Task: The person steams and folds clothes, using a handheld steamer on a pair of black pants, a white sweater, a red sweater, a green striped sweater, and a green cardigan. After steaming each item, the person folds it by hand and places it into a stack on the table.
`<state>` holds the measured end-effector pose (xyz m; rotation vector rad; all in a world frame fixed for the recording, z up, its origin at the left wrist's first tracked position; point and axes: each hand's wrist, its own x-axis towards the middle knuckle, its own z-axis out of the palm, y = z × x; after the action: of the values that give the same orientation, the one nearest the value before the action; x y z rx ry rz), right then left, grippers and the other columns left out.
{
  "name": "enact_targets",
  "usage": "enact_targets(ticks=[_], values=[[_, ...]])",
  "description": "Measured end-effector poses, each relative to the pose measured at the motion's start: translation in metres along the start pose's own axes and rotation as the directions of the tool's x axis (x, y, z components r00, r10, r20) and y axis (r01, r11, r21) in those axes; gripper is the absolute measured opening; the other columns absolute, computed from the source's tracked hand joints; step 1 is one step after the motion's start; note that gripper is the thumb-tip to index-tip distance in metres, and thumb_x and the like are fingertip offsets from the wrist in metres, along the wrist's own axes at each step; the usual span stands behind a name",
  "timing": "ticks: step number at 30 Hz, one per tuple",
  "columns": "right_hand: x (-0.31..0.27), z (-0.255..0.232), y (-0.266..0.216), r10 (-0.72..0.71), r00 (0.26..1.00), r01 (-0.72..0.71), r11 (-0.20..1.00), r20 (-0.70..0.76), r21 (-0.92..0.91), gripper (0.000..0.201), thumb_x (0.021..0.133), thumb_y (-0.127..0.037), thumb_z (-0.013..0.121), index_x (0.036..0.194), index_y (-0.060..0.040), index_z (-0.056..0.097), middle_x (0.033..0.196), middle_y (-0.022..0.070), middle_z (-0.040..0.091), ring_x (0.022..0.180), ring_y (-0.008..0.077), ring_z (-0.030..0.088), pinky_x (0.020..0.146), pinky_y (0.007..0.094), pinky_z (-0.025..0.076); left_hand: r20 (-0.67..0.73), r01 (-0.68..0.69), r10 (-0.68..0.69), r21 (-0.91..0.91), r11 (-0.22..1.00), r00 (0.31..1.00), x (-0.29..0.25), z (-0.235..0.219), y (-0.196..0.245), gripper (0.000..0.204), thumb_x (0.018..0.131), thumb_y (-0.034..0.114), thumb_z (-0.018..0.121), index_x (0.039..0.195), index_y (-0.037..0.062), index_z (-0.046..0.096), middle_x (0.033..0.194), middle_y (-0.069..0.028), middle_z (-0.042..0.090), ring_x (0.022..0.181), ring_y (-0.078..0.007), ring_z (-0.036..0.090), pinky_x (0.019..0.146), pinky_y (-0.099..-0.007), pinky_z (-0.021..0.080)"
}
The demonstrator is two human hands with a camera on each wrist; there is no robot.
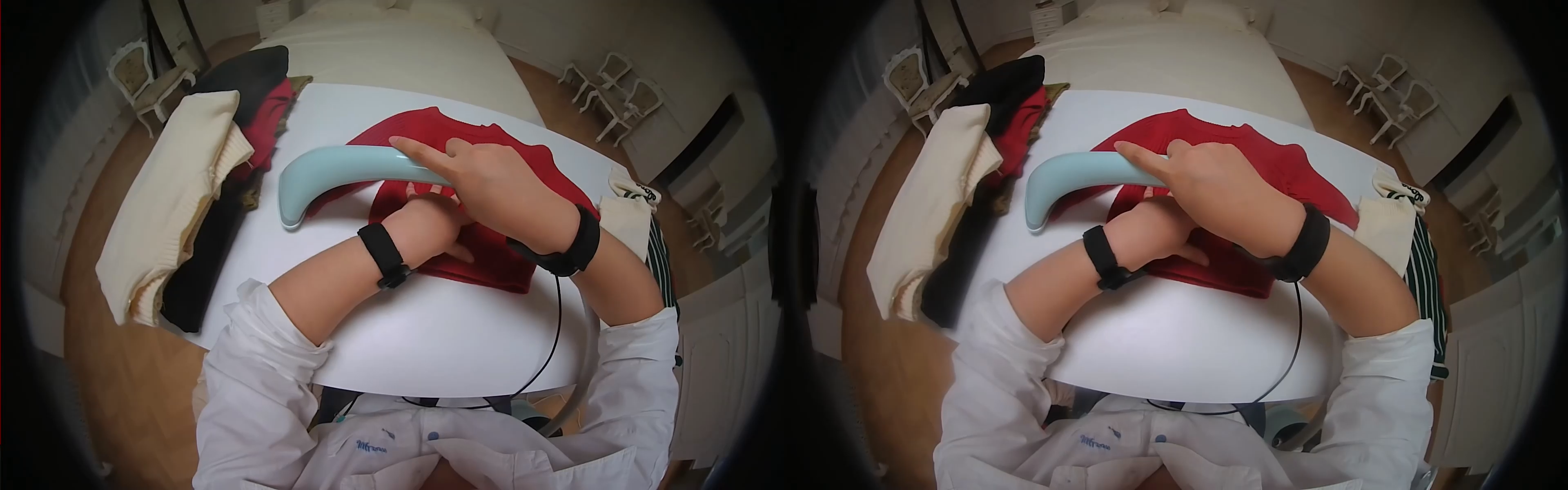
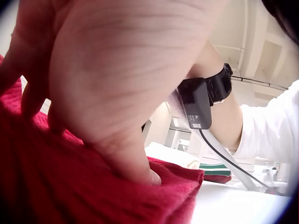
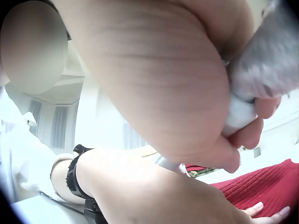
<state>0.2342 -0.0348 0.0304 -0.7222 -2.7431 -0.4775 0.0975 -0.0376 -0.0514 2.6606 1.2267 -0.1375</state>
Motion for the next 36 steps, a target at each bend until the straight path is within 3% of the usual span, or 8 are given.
enact_targets(ticks=[11,14,16,17,21,24,26,36], values=[[-0.011,-0.001,0.017,0.189,0.982,-0.188,0.979,0.007,-0.081,0.078,0.080,-0.006,0.075,0.152,-0.0172,0.050,0.082,0.0128,0.064,0.067,0.0289,0.067,0.056,0.0393,0.053,-0.183,-0.001,0.018,0.090,0.996,0.983,-0.002,0.015,-0.002,0.090,0.082,0.066,0.073,0.159,0.0297,0.044,0.164,-0.0167,0.040,0.133,-0.0434,0.057,0.103,-0.0585,0.051],[-0.011,0.001,0.004,0.129,0.991,-0.130,0.989,0.025,0.063,0.071,0.085,-0.007,0.070,0.153,-0.0161,0.050,0.081,0.0131,0.063,0.065,0.0294,0.066,0.055,0.0406,0.053,-0.300,-0.062,0.083,0.077,0.995,0.950,0.004,0.022,-0.006,0.084,0.081,0.065,0.076,0.149,0.0174,0.058,0.148,-0.0187,0.058,0.126,-0.0415,0.062,0.101,-0.0538,0.052],[-0.009,0.004,-0.006,0.087,0.995,-0.091,0.989,0.040,0.117,0.067,0.089,-0.008,0.066,0.153,-0.0164,0.050,0.080,0.0133,0.062,0.066,0.0294,0.066,0.055,0.0406,0.053,-0.145,-0.017,0.035,0.124,0.992,0.989,0.007,0.011,-0.004,0.084,0.082,0.073,0.071,0.132,0.0055,0.064,0.122,-0.0204,0.070,0.107,-0.0387,0.068,0.083,-0.0565,0.052],[-0.009,0.002,-0.008,0.091,0.994,-0.097,0.989,0.062,0.107,0.065,0.090,-0.008,0.064,0.153,-0.0176,0.050,0.080,0.0137,0.062,0.065,0.0296,0.066,0.054,0.0404,0.053,-0.293,-0.090,0.135,0.162,0.983,0.946,0.003,0.013,-0.006,0.078,0.081,0.072,0.073,0.109,-0.0011,0.067,0.090,-0.0143,0.069,0.081,-0.0331,0.065,0.070,-0.0512,0.046],[-0.012,-0.001,-0.003,0.135,0.989,-0.141,0.984,0.057,0.108,0.065,0.090,-0.007,0.064,0.153,-0.0190,0.050,0.081,0.0139,0.062,0.065,0.0301,0.066,0.056,0.0413,0.053,-0.110,0.007,0.004,0.095,0.995,0.994,0.004,0.010,-0.002,0.083,0.082,0.072,0.072,0.132,0.0062,0.065,0.121,-0.0201,0.070,0.106,-0.0382,0.068,0.083,-0.0547,0.052],[-0.022,-0.002,0.017,0.211,0.976,-0.215,0.974,0.052,0.070,0.064,0.091,-0.007,0.062,0.153,-0.0199,0.050,0.082,0.0139,0.063,0.067,0.0317,0.067,0.059,0.0422,0.054,-0.268,-0.024,0.028,0.016,1.000,0.963,-0.006,0.012,0.001,0.086,0.080,0.065,0.077,0.151,0.0216,0.056,0.156,-0.0198,0.049,0.136,-0.0449,0.055,0.105,-0.0613,0.049],[-0.030,0.006,0.038,0.326,0.945,-0.324,0.945,0.037,-0.046,0.067,0.089,-0.004,0.061,0.153,-0.0197,0.049,0.084,0.0152,0.065,0.071,0.0346,0.068,0.062,0.0441,0.055,-0.108,0.025,-0.021,0.035,0.999,0.994,-0.005,0.001,0.004,0.093,0.079,0.069,0.073,0.160,0.0348,0.042,0.169,-0.0178,0.031,0.148,-0.0496,0.039,0.111,-0.0713,0.040],[-0.040,0.023,0.056,0.398,0.916,-0.396,0.917,0.042,-0.051,0.073,0.087,0.000,0.063,0.155,-0.0191,0.046,0.086,0.0168,0.066,0.072,0.0372,0.068,0.063,0.0466,0.055,-0.117,0.019,-0.016,0.027,0.999,0.993,-0.004,0.004,0.003,0.097,0.077,0.072,0.070,0.161,0.0351,0.039,0.167,-0.0187,0.034,0.151,-0.0498,0.034,0.111,-0.0740,0.037]])
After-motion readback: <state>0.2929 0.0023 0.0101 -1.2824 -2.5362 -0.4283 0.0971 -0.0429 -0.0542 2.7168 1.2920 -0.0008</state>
